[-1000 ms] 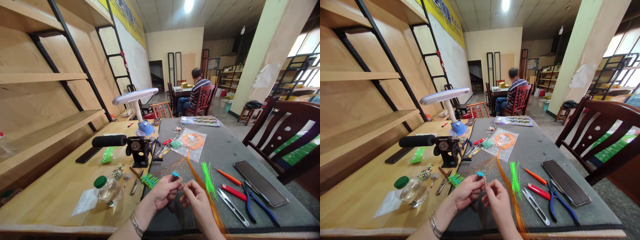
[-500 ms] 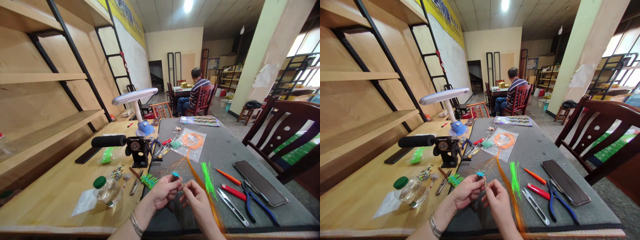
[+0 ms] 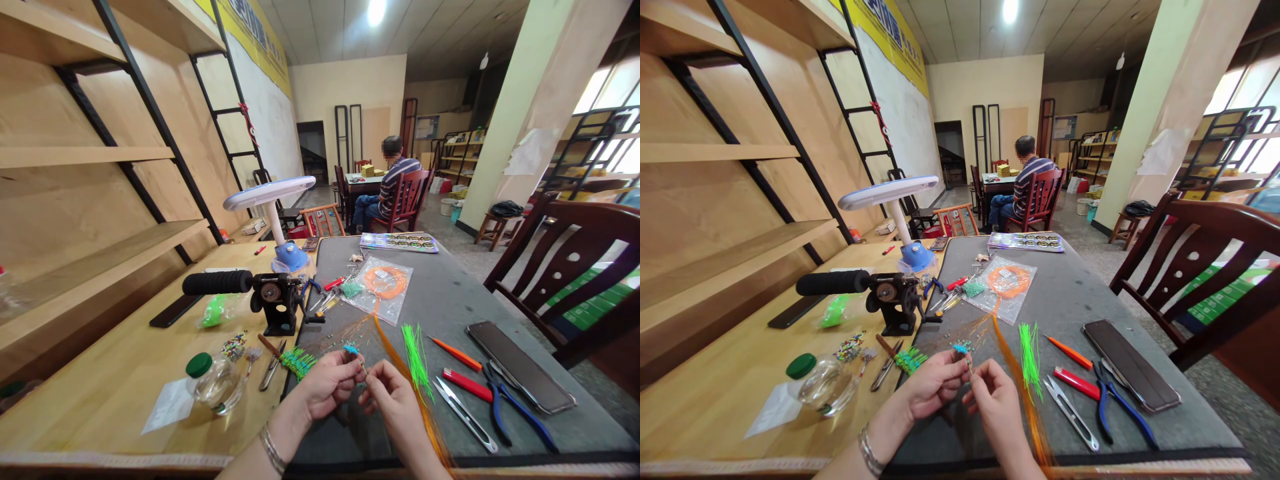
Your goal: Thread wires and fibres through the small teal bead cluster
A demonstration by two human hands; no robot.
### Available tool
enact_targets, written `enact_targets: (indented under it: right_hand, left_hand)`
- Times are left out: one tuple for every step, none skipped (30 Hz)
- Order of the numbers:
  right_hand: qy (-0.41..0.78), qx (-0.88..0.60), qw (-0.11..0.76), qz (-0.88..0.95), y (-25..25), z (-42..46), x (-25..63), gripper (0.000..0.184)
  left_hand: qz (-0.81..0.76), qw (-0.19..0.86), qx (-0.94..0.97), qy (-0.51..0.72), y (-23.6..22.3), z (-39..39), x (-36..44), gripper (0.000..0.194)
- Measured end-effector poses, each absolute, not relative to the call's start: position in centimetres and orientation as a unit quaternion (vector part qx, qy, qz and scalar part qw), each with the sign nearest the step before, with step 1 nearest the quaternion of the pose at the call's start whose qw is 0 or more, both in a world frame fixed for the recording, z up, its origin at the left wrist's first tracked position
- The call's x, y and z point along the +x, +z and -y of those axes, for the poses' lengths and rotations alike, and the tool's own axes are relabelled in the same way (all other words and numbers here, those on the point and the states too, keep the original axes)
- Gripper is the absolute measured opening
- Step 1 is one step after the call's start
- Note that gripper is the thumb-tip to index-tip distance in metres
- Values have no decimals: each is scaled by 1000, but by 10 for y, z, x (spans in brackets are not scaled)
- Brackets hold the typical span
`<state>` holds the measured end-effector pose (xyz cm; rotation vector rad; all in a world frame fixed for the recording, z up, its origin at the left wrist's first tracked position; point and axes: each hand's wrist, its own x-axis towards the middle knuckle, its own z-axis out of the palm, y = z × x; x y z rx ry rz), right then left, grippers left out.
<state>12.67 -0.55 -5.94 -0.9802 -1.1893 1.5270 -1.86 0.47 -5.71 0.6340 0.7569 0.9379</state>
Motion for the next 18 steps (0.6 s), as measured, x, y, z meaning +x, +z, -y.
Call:
enact_targets:
  right_hand:
    - [621,-399,468,485,-59,6,127,43]
    - [620,-400,467,487,-59,6,127,43]
    - [620,-401,466,488,-59,6,127,43]
    - [619,-402,465,489,-59,6,127,43]
    - [618,-404,463,490,-58,6,127,43]
    - [617,-406,463,490,-58,5,127,43]
    - [617,-406,462,491,-58,5,127,42]
    - [617,-406,462,491,-58,5,127,41]
    - [617,-405,463,491,-59,5,127,40]
    - [617,-404,464,491,-59,5,127,39]
    - [617,-404,464,491,-59,5,127,37]
    - [617,-403,464,492,-59,4,127,36]
    - [617,-404,463,492,-60,4,127,35]
    - [616,-404,462,493,-60,4,127,33]
    - [616,-404,462,494,-61,4,127,32]
    - [615,-404,463,494,-61,4,127,31]
    - [615,-404,464,494,-62,4,127,30]
    - [614,-405,465,493,-62,4,126,29]
  left_hand:
    - [-351,776,295,433,-57,-4,-19,36]
    - [-352,775,297,433,-56,-4,-18,36]
    - [-353,774,300,432,-55,-4,-18,36]
    - [-355,773,302,430,-55,-4,-18,36]
    - [-357,772,304,429,-54,-4,-18,36]
    - [-359,771,306,427,-54,-4,-18,36]
    - [-360,771,308,426,-54,-4,-18,36]
    - [-360,770,310,426,-54,-4,-18,36]
    - [-359,770,312,426,-54,-4,-18,35]
    - [-358,769,314,426,-54,-4,-18,35]
    - [-357,769,317,425,-54,-4,-18,34]
    - [-357,769,319,424,-54,-4,-18,34]
    - [-357,768,321,424,-54,-4,-18,34]
    - [-358,767,322,425,-54,-4,-18,34]
    - [-359,765,323,425,-54,-4,-18,34]
    - [-361,764,325,424,-54,-4,-18,34]
    - [-362,763,326,424,-53,-4,-18,34]
    - [-364,763,326,423,-53,-5,-18,34]
